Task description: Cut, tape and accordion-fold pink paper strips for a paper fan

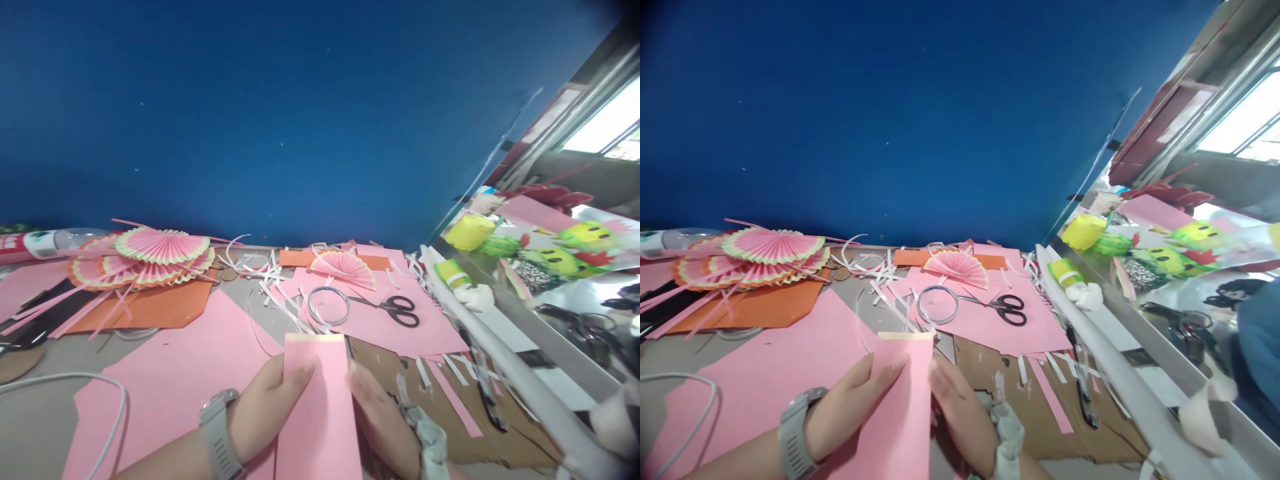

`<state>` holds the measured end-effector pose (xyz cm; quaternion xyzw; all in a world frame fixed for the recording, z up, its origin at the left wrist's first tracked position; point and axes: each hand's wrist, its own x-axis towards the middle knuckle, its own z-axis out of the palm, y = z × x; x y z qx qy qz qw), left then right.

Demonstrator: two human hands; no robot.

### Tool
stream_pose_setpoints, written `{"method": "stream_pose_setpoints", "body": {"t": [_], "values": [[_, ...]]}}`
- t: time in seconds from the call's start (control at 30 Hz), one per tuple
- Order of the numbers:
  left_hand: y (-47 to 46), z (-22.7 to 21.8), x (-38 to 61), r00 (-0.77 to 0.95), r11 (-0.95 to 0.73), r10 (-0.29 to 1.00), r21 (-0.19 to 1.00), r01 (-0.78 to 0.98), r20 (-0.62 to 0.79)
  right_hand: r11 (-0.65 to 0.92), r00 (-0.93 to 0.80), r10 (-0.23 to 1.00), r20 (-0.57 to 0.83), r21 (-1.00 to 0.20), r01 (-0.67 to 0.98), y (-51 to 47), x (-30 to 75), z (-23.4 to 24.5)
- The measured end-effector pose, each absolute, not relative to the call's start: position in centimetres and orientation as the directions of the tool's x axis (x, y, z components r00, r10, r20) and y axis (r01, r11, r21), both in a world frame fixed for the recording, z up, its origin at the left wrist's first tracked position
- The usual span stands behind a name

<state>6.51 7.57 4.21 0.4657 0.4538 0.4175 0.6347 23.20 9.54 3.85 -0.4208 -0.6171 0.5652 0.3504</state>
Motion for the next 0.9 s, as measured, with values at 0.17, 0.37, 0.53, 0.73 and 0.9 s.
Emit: {"method": "stream_pose_setpoints", "body": {"t": [0.17,0.37,0.53,0.73,0.9], "values": [[7.0,3.6,6.7,0.337,0.314,0.911,0.929,-0.197,-0.236,-0.106,-0.553,0.831,-0.067,-0.994,-0.039,10.1,22.5,3.8],[6.5,3.1,6.9,0.529,0.496,0.811,0.774,-0.393,-0.251,-0.163,-0.563,0.823,-0.08,-0.982,-0.099,10.3,22.4,3.3],[7.1,3.7,6.6,0.611,0.533,0.757,0.761,-0.37,-0.233,-0.154,-0.535,0.836,-0.122,-0.988,-0.017,10.2,22.6,4.1],[7.5,3.7,6.4,0.321,0.404,0.888,0.891,-0.205,-0.329,0.004,-0.504,0.86,-0.075,-0.988,0.153,10.1,22.5,3.9],[7.6,3.6,6.5,0.268,0.331,0.919,0.934,-0.133,-0.287,0.065,-0.459,0.886,-0.065,-0.963,0.262,10.0,22.2,3.6]]}}
